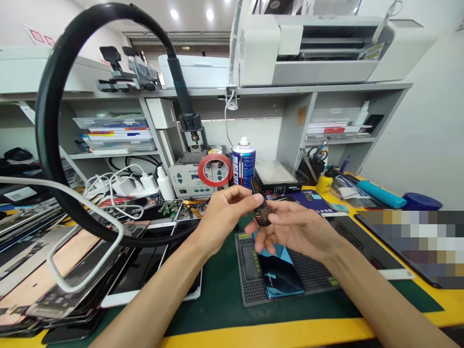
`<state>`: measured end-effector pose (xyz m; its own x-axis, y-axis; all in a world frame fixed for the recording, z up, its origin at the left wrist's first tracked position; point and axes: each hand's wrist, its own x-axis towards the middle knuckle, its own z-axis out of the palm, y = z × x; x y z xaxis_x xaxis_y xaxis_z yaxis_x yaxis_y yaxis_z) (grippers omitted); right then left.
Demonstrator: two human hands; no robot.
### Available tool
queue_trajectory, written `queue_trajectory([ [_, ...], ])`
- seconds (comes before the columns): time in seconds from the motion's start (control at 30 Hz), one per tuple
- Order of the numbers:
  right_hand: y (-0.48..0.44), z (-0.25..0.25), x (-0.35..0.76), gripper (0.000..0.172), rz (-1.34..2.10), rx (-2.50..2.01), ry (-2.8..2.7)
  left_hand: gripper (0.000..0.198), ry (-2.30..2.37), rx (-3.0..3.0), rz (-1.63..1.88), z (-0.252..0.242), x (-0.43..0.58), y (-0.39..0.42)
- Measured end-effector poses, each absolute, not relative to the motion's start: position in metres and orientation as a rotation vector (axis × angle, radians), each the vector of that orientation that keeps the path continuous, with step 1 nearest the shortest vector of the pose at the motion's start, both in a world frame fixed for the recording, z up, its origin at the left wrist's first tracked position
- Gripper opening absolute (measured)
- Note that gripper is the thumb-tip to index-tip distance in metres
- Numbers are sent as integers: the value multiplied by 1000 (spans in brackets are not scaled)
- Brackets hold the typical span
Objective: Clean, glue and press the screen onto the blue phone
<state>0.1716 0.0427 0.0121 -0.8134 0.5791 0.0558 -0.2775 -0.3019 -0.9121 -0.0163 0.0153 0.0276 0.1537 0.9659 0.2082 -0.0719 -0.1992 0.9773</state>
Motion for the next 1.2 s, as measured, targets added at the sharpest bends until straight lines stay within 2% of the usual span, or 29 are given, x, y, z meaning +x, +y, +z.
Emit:
queue_trajectory([
  [0.1, 42, 10, 168, 31, 2090, -459, -1425, 28, 1035, 1471, 1373, 25, -14, 15],
  [0.3, 44, 7, 165, 19, 2052, -444, -1449, 32, 955, 1397, 1368, 25, -13, 16],
  [1.2, 45, 4, 167, 20, 2055, -413, -1463, 36, 1017, 1458, 1279, 25, -13, 16],
])
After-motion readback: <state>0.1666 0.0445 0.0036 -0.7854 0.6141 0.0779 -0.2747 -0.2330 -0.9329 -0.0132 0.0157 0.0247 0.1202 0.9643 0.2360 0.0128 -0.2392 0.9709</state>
